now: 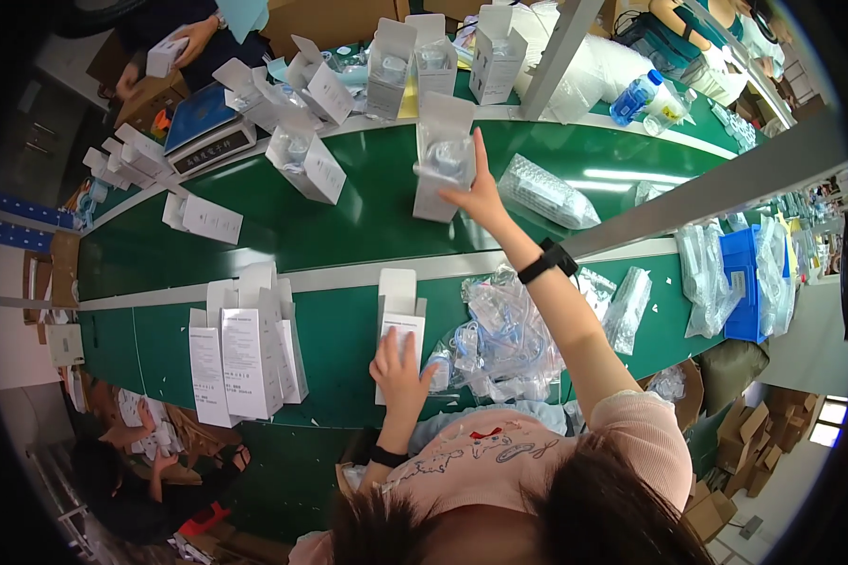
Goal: The person gathers bubble-wrapped items and small plastic bags from boxes and places them on a green workbench. They then insert one bubble-wrapped item and one small plastic bag into several white boxes before moving the remaining items aside.
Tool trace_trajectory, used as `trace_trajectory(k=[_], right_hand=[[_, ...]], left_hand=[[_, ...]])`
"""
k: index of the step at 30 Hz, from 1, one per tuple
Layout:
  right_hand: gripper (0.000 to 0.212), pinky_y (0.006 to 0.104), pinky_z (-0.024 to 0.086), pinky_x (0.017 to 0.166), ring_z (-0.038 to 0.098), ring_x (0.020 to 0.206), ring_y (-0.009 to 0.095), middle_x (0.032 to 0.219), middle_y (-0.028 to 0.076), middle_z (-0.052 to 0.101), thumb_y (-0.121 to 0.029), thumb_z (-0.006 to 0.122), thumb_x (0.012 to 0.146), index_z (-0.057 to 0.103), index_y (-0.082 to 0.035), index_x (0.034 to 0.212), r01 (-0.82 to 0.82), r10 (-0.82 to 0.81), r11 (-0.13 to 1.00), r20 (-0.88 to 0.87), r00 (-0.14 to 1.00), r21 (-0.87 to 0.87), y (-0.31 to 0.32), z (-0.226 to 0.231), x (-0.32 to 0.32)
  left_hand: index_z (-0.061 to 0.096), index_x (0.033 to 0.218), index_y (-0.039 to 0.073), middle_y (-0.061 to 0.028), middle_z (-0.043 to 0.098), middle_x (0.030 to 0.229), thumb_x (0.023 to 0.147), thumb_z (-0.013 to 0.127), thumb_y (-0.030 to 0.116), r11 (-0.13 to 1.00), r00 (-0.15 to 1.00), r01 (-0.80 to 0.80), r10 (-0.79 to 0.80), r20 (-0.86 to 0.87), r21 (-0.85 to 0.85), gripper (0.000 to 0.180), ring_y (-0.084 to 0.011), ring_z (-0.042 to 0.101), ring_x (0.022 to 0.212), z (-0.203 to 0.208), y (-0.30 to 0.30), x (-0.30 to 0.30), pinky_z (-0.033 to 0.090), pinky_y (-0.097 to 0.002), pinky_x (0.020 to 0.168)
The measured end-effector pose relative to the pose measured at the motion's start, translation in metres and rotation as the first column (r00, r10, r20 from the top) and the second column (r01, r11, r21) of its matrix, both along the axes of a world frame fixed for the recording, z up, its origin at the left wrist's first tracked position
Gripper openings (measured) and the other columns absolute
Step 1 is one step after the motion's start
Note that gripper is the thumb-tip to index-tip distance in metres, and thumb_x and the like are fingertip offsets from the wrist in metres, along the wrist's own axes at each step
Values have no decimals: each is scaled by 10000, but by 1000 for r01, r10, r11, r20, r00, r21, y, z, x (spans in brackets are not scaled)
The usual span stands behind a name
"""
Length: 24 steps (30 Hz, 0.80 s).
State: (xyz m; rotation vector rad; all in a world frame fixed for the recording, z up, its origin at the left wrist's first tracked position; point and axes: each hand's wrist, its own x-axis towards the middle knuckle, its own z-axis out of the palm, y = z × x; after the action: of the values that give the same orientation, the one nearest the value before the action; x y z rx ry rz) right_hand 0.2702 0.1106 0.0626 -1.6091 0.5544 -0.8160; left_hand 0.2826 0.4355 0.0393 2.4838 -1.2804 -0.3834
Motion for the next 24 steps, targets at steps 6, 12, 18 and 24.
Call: trace_trajectory(k=[6,12,18,24], right_hand=[[1072,512,248,969,258,1246,346,1343,180,274,-115,758,553,82,-203,1381,-44,-173,890,-427,887,-453,-19,-14,-4],[793,693,169,882,235,1244,391,1255,183,392,-134,716,586,347,-257,1277,-89,-854,494,-502,138,-865,-60,-82,-58],[777,549,321,897,423,1108,361,1263,178,375,-93,644,660,263,-283,1309,-66,-445,886,-881,159,-459,-29,-48,-44],[749,331,424,842,482,1011,250,1140,91,454,-69,663,686,242,-116,1303,478,-469,857,94,878,-192,31,73,-78]], left_hand=[[243,1328,83,-185,245,1358,673,694,244,984,953,-175,164,-253,-22,812,-396,210,1241,-6,-35,58,174,-502,1007],[200,1345,88,-181,285,1299,615,733,134,952,597,-126,-152,-788,-279,905,-350,299,1181,-3,-47,72,282,-424,976],[238,1325,111,-172,245,1295,593,736,60,828,654,-198,-287,-701,-524,887,-346,312,1178,44,-67,76,333,-385,946],[293,1163,90,-178,281,1267,563,762,48,798,957,47,-209,-203,-601,763,-329,354,1151,43,-77,56,342,-402,927]])
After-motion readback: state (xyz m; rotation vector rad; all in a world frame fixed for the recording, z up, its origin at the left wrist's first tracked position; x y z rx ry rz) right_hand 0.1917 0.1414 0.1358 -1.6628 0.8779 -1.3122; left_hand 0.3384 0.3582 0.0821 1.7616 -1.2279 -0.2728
